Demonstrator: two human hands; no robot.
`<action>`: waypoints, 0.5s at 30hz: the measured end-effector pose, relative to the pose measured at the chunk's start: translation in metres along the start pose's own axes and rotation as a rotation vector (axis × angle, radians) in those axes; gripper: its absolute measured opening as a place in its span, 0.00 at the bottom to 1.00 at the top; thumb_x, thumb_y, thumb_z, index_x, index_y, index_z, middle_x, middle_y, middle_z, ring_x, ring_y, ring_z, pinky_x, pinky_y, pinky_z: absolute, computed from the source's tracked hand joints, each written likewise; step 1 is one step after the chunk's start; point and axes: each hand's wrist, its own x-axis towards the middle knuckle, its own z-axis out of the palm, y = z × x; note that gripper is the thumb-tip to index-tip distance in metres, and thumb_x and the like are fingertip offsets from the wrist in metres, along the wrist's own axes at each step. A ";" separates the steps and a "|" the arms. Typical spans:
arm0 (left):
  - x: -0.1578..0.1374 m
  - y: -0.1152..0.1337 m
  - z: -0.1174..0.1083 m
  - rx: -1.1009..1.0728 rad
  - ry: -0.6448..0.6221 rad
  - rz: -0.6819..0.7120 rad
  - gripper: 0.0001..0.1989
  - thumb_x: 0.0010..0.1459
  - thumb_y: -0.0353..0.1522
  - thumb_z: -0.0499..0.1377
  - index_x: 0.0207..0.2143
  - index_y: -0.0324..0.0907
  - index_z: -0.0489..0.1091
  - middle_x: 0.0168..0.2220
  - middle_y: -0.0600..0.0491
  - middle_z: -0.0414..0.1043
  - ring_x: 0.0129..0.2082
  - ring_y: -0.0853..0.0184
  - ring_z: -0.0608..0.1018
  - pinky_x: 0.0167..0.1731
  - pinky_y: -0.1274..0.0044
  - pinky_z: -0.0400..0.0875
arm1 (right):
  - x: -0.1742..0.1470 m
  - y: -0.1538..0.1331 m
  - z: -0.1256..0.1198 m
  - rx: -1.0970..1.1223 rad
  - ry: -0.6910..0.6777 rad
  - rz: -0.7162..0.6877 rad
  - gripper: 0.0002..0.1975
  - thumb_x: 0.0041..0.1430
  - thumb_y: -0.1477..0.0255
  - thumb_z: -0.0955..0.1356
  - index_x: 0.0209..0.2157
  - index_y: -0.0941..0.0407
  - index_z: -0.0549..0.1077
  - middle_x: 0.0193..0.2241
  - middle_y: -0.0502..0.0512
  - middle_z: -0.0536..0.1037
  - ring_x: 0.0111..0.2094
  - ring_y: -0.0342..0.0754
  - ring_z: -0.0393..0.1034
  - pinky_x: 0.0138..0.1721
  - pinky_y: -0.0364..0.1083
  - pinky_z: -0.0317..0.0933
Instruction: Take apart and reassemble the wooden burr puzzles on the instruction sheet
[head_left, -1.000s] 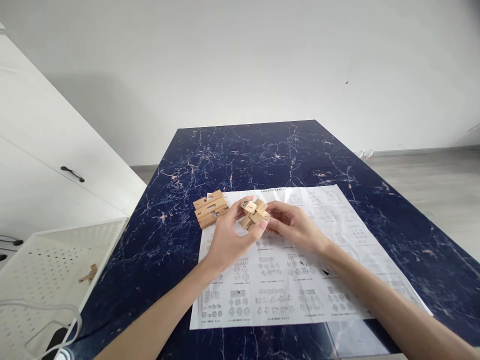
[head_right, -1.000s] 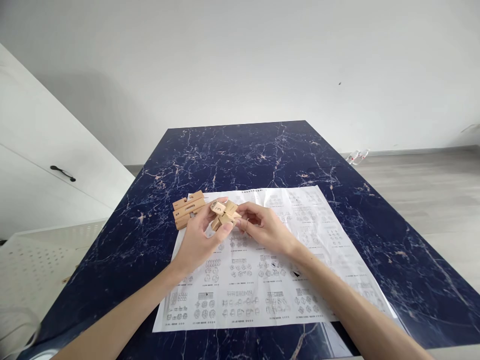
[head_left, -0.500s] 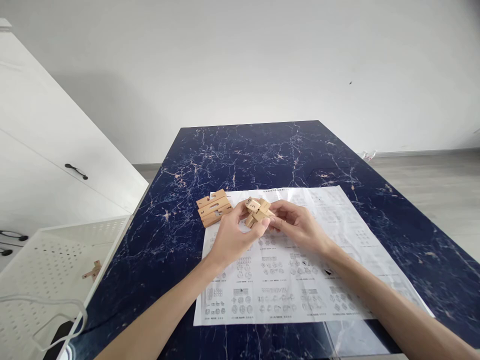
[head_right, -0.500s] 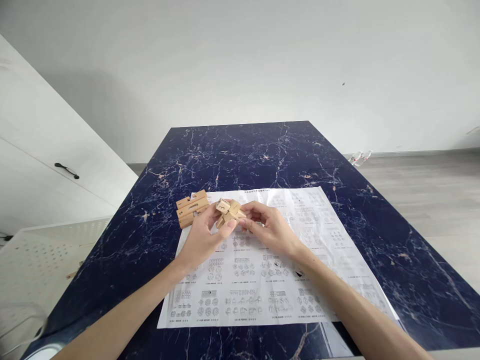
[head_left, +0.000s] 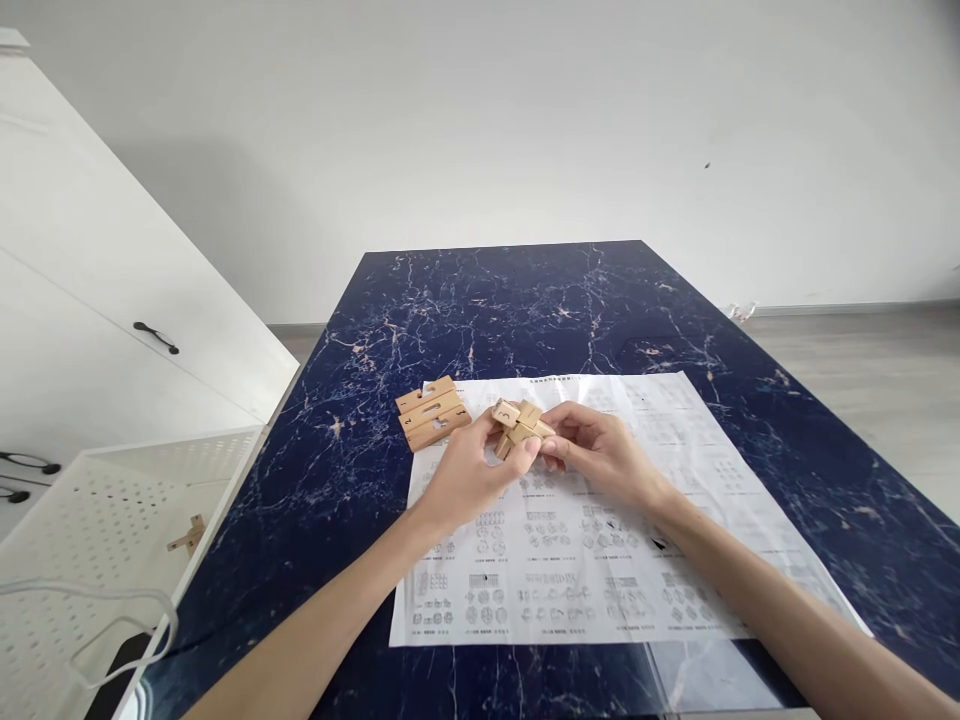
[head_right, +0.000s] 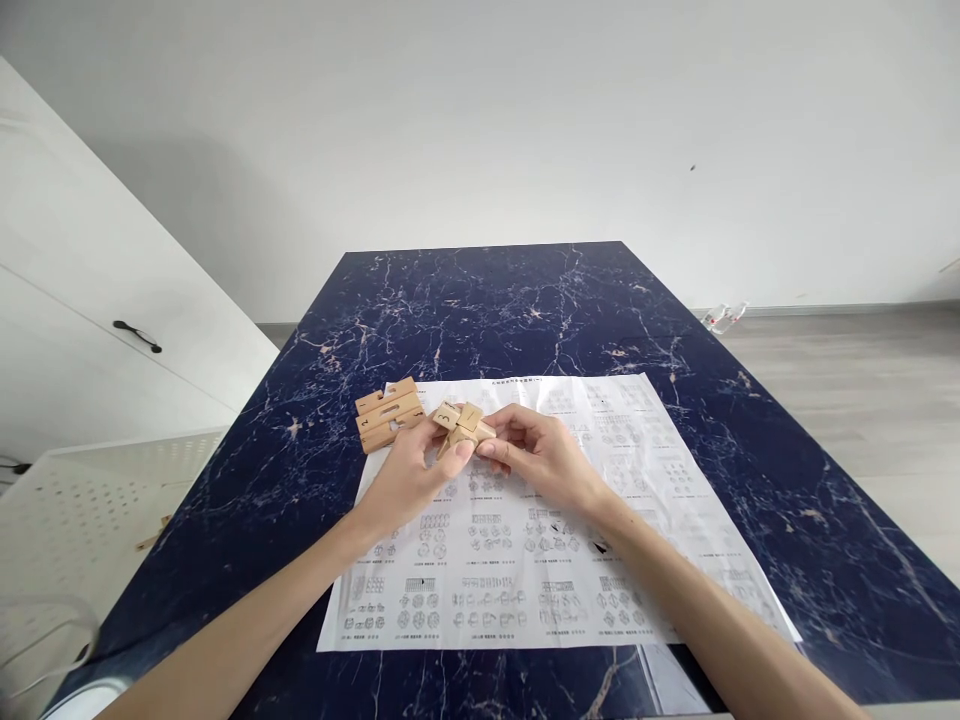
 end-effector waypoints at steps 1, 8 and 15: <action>0.000 -0.001 0.000 0.000 -0.014 0.007 0.17 0.71 0.47 0.58 0.46 0.44 0.75 0.42 0.49 0.79 0.42 0.57 0.80 0.43 0.67 0.75 | 0.000 -0.002 0.001 -0.007 -0.002 -0.004 0.19 0.65 0.53 0.75 0.44 0.54 0.78 0.27 0.50 0.78 0.28 0.47 0.72 0.32 0.49 0.69; 0.001 -0.001 0.004 -0.308 -0.090 -0.121 0.29 0.74 0.55 0.41 0.30 0.45 0.62 0.26 0.55 0.60 0.25 0.66 0.64 0.28 0.72 0.63 | 0.002 -0.007 0.004 -0.067 0.020 -0.126 0.20 0.66 0.50 0.74 0.40 0.53 0.74 0.34 0.56 0.81 0.36 0.52 0.76 0.40 0.52 0.70; 0.003 0.006 0.005 -0.631 -0.350 -0.361 0.31 0.67 0.62 0.44 0.36 0.46 0.66 0.22 0.59 0.52 0.21 0.69 0.52 0.21 0.76 0.52 | 0.004 -0.009 -0.004 -0.086 -0.116 -0.194 0.27 0.67 0.46 0.70 0.57 0.49 0.75 0.53 0.60 0.78 0.50 0.57 0.74 0.51 0.55 0.69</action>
